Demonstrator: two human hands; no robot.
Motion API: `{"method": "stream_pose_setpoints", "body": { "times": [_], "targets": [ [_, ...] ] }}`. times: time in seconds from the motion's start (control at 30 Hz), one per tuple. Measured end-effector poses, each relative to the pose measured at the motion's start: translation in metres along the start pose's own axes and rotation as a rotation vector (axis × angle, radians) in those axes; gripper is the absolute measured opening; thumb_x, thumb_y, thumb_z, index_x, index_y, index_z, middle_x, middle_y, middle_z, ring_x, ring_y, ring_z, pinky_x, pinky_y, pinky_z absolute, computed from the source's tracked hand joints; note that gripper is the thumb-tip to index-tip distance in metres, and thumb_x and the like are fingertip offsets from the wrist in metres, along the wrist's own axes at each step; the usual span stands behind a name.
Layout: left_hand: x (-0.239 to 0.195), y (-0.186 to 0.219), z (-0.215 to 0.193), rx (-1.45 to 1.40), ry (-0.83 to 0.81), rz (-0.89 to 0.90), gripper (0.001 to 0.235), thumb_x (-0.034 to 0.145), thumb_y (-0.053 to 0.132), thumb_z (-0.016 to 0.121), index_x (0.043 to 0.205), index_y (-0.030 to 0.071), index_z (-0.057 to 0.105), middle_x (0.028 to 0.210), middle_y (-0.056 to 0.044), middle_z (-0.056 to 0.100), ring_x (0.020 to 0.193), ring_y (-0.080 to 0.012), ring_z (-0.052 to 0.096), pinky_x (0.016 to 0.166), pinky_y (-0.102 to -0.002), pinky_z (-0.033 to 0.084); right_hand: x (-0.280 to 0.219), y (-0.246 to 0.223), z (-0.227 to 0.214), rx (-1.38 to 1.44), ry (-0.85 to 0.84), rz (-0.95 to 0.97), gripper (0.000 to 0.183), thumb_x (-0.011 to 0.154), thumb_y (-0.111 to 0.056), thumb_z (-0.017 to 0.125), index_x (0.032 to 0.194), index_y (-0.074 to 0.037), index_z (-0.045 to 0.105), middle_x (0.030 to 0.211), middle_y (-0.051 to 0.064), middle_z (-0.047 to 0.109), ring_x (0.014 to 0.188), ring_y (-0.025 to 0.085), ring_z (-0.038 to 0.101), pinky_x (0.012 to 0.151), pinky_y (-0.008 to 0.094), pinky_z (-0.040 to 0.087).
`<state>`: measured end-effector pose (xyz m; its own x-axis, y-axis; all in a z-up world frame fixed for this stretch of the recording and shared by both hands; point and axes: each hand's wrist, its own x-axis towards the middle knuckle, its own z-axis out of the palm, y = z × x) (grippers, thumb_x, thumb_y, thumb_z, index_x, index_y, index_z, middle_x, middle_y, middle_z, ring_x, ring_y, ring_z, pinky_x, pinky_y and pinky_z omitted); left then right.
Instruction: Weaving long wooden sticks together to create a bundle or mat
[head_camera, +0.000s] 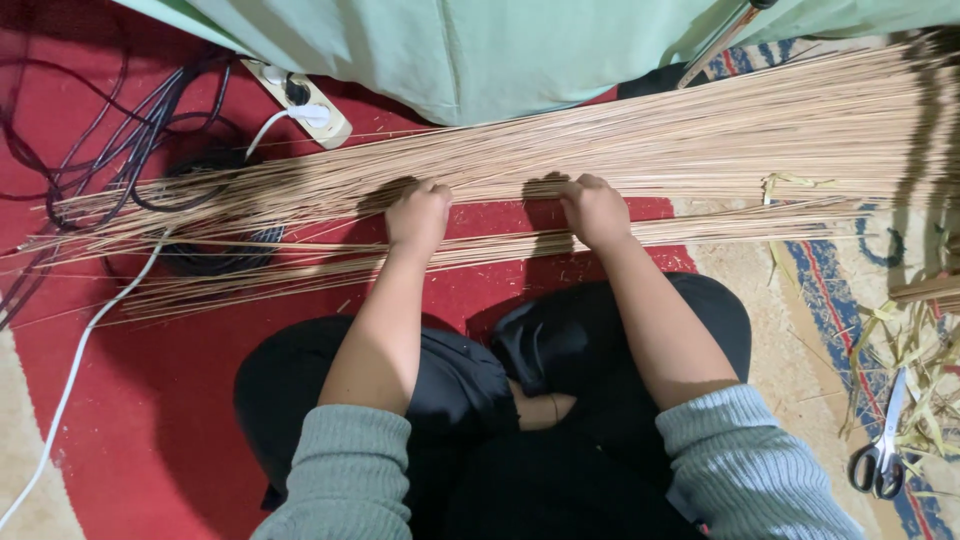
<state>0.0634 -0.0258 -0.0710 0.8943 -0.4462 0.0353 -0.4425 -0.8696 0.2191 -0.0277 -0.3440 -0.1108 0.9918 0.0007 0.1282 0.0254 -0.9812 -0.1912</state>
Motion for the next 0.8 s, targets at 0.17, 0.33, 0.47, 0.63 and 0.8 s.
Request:
{"method": "stream_pose_setpoints", "body": {
  "times": [0.17,0.33,0.47,0.63,0.8],
  "targets": [
    [0.004,-0.013,0.028,0.02,0.161,0.026,0.01,0.087,0.021,0.073,0.095,0.016,0.072,0.101,-0.004,0.068,0.094,-0.0309,0.071,0.069,-0.051,0.065,0.018,0.01,0.015,-0.066,0.25,-0.044,0.008,0.09,-0.024,0.075,0.098,-0.025,0.075,0.092,-0.001,0.065,0.087,0.023,0.072,0.072,0.035,0.062],
    [0.011,-0.021,0.044,0.014,0.092,-0.005,0.011,0.094,0.023,0.063,0.099,0.016,0.071,0.101,-0.004,0.066,0.098,-0.0305,0.069,0.071,-0.05,0.064,0.031,0.002,0.002,-0.089,0.293,-0.03,0.015,0.091,-0.026,0.074,0.106,-0.029,0.075,0.106,-0.003,0.066,0.1,0.022,0.07,0.082,0.037,0.059],
    [0.016,-0.032,0.069,0.025,0.015,-0.038,0.015,0.096,0.022,0.057,0.102,0.018,0.07,0.105,-0.003,0.065,0.101,-0.0305,0.067,0.073,-0.05,0.063,0.04,0.002,0.016,-0.015,0.23,0.017,0.026,0.091,-0.026,0.076,0.115,-0.033,0.074,0.115,-0.003,0.062,0.113,0.025,0.064,0.094,0.042,0.055],
    [0.018,-0.031,0.069,0.036,0.014,-0.08,0.013,0.098,0.023,0.059,0.105,0.018,0.069,0.104,-0.003,0.064,0.098,-0.0303,0.067,0.072,-0.051,0.062,0.043,0.004,0.027,-0.028,0.202,0.029,0.026,0.09,-0.027,0.079,0.114,-0.034,0.073,0.117,-0.005,0.058,0.118,0.024,0.06,0.1,0.044,0.051],
    [0.019,-0.029,0.058,0.059,0.204,-0.032,0.015,0.091,0.025,0.066,0.102,0.019,0.058,0.095,-0.002,0.064,0.09,-0.0288,0.07,0.071,-0.046,0.058,0.045,0.009,0.029,-0.105,0.309,0.006,0.015,0.09,-0.032,0.081,0.103,-0.032,0.073,0.114,-0.008,0.059,0.115,0.019,0.06,0.104,0.042,0.046]
  ]
}}
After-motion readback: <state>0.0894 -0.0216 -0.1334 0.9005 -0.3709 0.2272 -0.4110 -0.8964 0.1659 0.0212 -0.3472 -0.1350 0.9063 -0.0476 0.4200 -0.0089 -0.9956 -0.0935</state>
